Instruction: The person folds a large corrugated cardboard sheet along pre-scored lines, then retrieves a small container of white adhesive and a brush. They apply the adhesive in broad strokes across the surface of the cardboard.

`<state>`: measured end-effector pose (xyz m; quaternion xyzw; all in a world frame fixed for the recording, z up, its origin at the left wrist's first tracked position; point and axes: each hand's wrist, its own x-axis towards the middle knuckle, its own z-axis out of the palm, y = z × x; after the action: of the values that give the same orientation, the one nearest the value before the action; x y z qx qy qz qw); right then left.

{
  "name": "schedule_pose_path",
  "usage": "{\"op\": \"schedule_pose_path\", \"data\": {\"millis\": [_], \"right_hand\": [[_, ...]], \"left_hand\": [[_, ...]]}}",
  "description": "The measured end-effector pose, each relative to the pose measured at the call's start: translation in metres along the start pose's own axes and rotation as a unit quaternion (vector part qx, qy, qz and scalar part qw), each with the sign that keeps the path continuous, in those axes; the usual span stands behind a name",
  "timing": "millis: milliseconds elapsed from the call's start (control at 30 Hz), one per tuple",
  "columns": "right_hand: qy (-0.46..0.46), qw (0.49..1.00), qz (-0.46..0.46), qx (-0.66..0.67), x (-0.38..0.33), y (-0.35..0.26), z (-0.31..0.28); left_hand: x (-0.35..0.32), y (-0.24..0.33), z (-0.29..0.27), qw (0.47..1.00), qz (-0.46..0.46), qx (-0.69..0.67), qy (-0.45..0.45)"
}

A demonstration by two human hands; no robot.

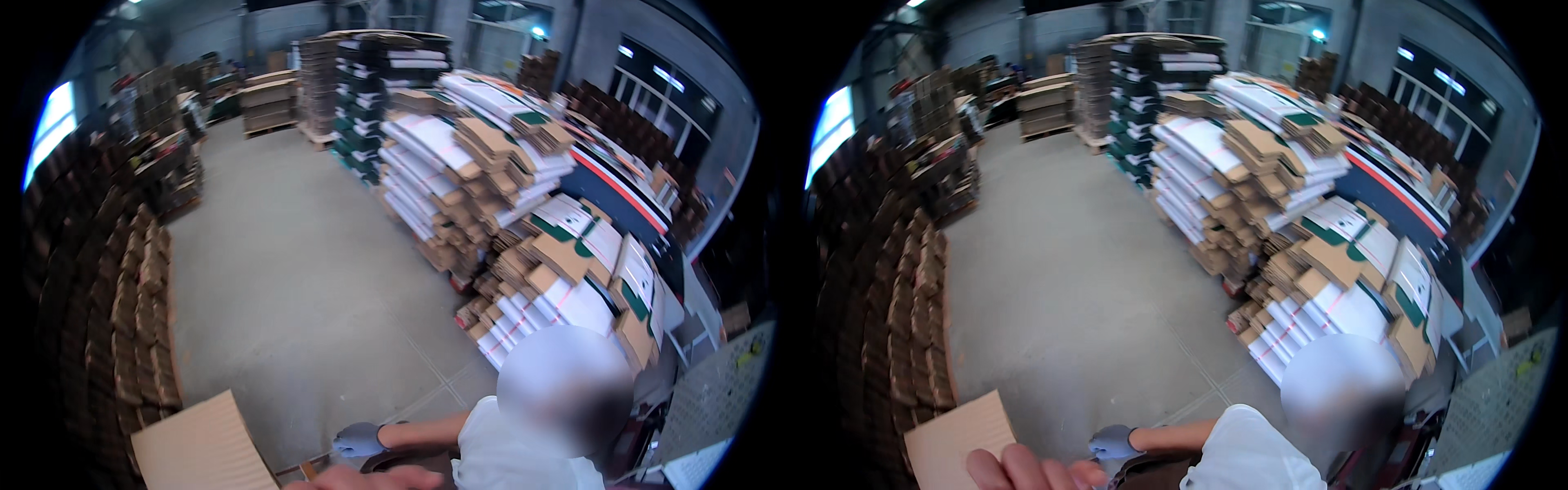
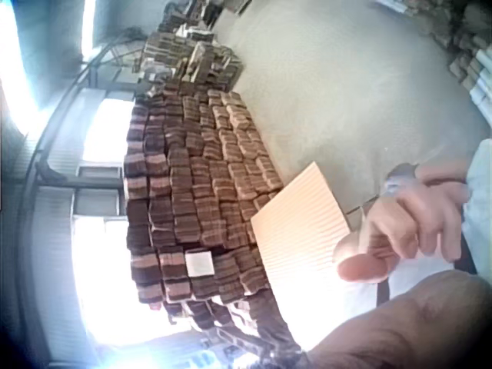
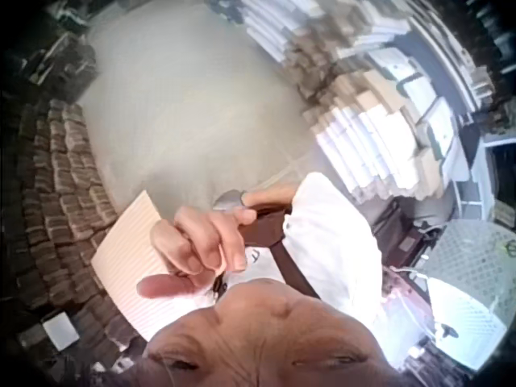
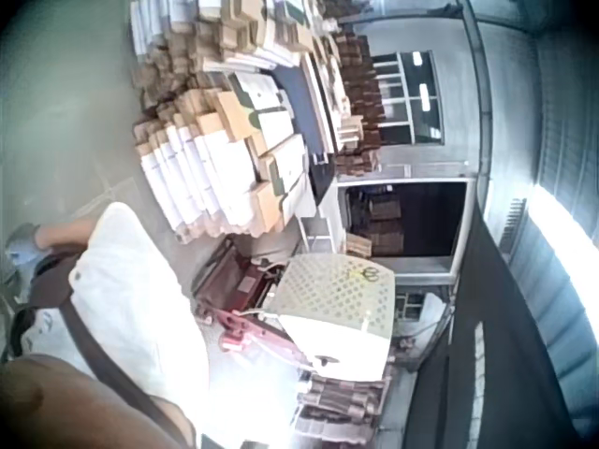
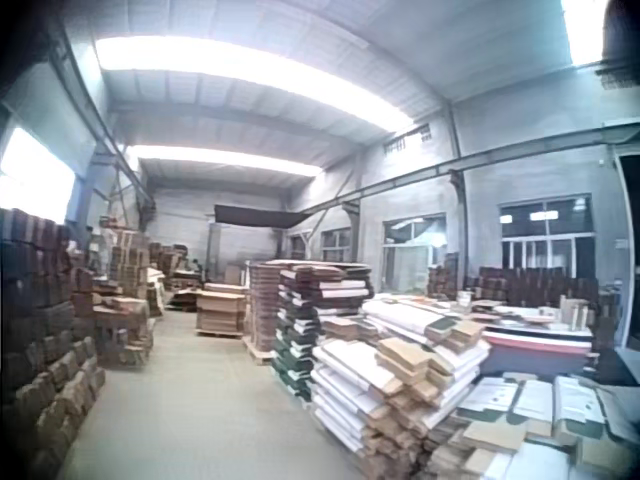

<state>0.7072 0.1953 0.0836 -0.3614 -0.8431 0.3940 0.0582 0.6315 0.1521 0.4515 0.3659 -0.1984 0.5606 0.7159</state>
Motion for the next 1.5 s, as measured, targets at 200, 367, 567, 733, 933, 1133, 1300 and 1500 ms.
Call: {"op": "schedule_pose_path", "data": {"millis": [200,367,567,733,933,1133,1300,1500], "right_hand": [[0.088,0.996,-0.003,0.001,0.041,0.036,-0.045],[0.105,0.992,0.069,0.001,0.078,0.059,-0.081],[0.176,0.973,0.149,0.03,0.11,0.082,-0.121],[0.194,0.966,0.165,0.051,0.151,0.109,-0.149],[0.168,0.951,0.252,0.07,0.149,0.164,-0.196],[-0.09,0.971,0.218,0.052,0.27,0.214,-0.207],[-0.144,0.984,0.105,0.027,0.343,0.285,-0.181],[-0.178,0.976,0.076,0.099,0.371,0.353,-0.153]], "left_hand": [[0.055,-0.036,-0.056,0.982,-0.101,-0.144,-0.067],[0.094,-0.017,-0.101,0.956,-0.194,-0.207,-0.077],[0.14,-0.001,-0.138,0.921,-0.262,-0.273,-0.09],[0.18,0.014,-0.183,0.919,-0.248,-0.297,-0.075],[0.193,0.003,-0.346,0.914,-0.251,-0.173,-0.269],[0.04,0.038,-0.53,0.854,-0.424,0.265,0.141],[-0.116,0.049,-0.584,0.645,-0.455,0.354,0.502],[-0.257,-0.05,-0.575,0.498,-0.42,0.238,0.72]]}}
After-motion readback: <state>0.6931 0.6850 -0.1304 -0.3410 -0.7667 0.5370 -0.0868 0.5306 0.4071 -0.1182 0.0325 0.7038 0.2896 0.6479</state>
